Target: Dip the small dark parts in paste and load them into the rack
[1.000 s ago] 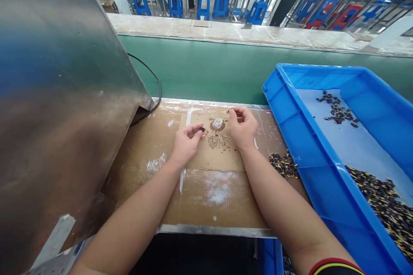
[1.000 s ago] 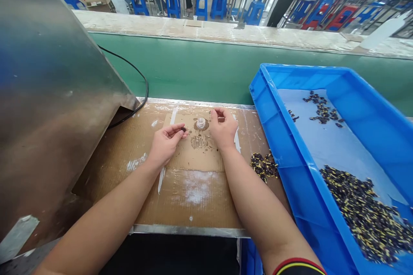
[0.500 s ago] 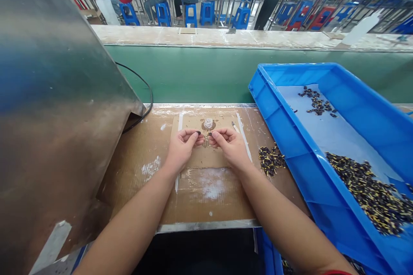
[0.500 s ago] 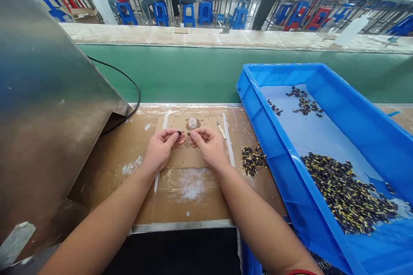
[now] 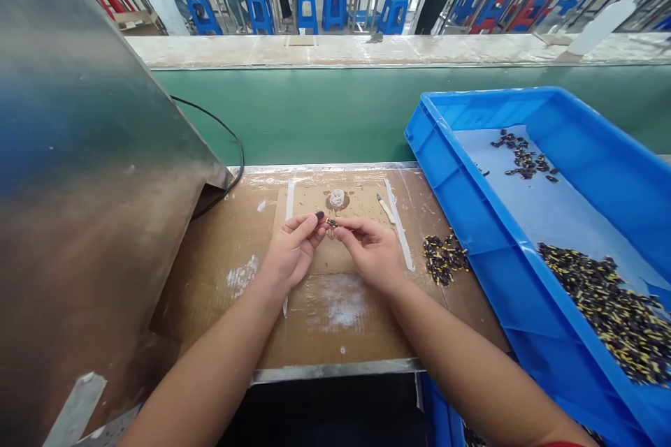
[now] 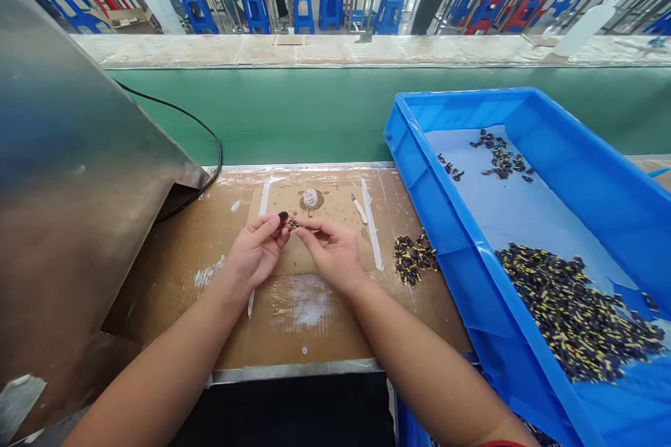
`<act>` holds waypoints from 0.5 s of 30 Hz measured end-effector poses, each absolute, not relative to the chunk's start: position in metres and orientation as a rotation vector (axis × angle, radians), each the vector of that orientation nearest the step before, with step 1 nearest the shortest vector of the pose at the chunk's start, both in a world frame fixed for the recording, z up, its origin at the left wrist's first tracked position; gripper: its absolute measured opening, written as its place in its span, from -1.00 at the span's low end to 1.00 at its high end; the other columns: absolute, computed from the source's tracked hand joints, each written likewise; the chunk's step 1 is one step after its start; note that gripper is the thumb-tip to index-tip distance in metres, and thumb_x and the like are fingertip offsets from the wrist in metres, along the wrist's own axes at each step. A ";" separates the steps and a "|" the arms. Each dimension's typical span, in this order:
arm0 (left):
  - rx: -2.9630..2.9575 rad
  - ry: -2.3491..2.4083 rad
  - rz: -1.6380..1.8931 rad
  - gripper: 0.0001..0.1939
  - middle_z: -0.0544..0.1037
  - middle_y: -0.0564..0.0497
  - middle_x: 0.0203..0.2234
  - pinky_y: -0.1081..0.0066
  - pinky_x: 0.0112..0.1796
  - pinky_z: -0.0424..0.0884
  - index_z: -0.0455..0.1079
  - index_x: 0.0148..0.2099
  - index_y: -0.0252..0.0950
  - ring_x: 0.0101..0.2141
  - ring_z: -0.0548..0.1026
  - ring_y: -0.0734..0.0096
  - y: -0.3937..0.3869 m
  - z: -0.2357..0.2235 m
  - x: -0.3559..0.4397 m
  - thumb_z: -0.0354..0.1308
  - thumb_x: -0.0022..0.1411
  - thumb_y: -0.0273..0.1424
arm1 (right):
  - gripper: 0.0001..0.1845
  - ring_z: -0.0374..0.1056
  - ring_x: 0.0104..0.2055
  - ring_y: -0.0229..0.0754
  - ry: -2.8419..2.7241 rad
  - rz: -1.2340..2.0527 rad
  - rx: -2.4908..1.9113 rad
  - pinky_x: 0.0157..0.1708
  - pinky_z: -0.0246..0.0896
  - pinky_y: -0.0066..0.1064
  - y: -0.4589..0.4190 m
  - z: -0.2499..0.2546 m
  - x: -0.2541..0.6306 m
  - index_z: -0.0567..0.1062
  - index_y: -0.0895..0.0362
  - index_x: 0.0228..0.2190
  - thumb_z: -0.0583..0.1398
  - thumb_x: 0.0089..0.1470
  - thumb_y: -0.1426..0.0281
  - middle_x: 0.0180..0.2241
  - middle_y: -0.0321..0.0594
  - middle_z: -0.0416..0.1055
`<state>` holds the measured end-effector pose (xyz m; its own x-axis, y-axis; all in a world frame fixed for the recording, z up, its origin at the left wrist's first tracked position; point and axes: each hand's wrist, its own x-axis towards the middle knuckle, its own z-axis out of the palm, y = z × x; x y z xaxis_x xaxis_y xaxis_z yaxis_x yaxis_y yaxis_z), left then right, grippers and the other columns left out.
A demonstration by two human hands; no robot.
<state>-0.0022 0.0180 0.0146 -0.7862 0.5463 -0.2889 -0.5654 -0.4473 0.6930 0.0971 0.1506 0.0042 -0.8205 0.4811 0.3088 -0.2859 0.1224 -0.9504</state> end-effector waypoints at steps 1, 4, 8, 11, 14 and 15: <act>-0.037 1.069 2.231 -0.67 0.70 -0.08 -0.33 0.63 -0.25 0.56 0.64 -0.32 -0.38 -0.34 0.62 0.54 0.018 0.017 -0.001 0.65 -0.13 -0.38 | -0.80 0.62 -0.07 -0.13 -1.838 1.728 -0.166 0.00 0.59 -0.18 0.150 0.004 0.097 0.69 -0.07 -0.10 0.38 0.22 0.33 -0.10 -0.23 0.68; -0.032 1.055 2.242 -0.67 0.69 -0.08 -0.33 0.63 -0.28 0.54 0.65 -0.32 -0.41 -0.35 0.60 0.54 0.017 0.023 0.004 0.63 -0.13 -0.40 | -0.80 0.60 -0.02 -0.11 -1.824 1.656 -0.101 0.05 0.57 -0.13 0.147 0.005 0.097 0.70 -0.07 -0.11 0.38 0.22 0.38 -0.10 -0.24 0.68; -0.014 1.043 2.244 -0.68 0.68 -0.06 -0.37 0.63 -0.28 0.52 0.65 -0.33 -0.41 -0.38 0.57 0.57 0.017 0.027 0.009 0.63 -0.15 -0.39 | -0.79 0.60 -0.02 -0.13 -1.728 1.697 -0.083 0.06 0.58 -0.14 0.144 0.009 0.097 0.70 -0.08 -0.13 0.38 0.21 0.43 -0.10 -0.27 0.68; -0.012 1.056 2.235 -0.69 0.66 -0.04 -0.41 0.62 -0.29 0.51 0.65 -0.35 -0.39 -0.40 0.55 0.57 0.018 0.027 0.010 0.62 -0.14 -0.38 | -0.79 0.60 0.00 -0.12 -1.685 1.733 -0.066 0.09 0.58 -0.12 0.141 0.011 0.097 0.70 -0.08 -0.15 0.38 0.20 0.44 -0.11 -0.28 0.68; 0.004 1.095 2.233 -0.73 0.66 -0.03 -0.40 0.57 -0.27 0.50 0.64 -0.37 -0.34 -0.40 0.53 0.57 0.018 0.026 0.011 0.60 -0.11 -0.36 | -0.79 0.61 -0.01 -0.11 -1.705 1.725 -0.095 0.10 0.58 -0.09 0.140 0.013 0.099 0.71 -0.09 -0.17 0.39 0.18 0.45 -0.11 -0.28 0.68; 0.016 1.113 2.231 -0.75 0.66 -0.02 -0.39 0.55 -0.27 0.51 0.64 -0.37 -0.32 -0.40 0.52 0.56 0.017 0.025 0.010 0.59 -0.10 -0.35 | -0.78 0.61 -0.01 -0.10 -1.713 1.720 -0.101 0.10 0.58 -0.08 0.140 0.013 0.100 0.71 -0.10 -0.17 0.39 0.18 0.45 -0.11 -0.28 0.68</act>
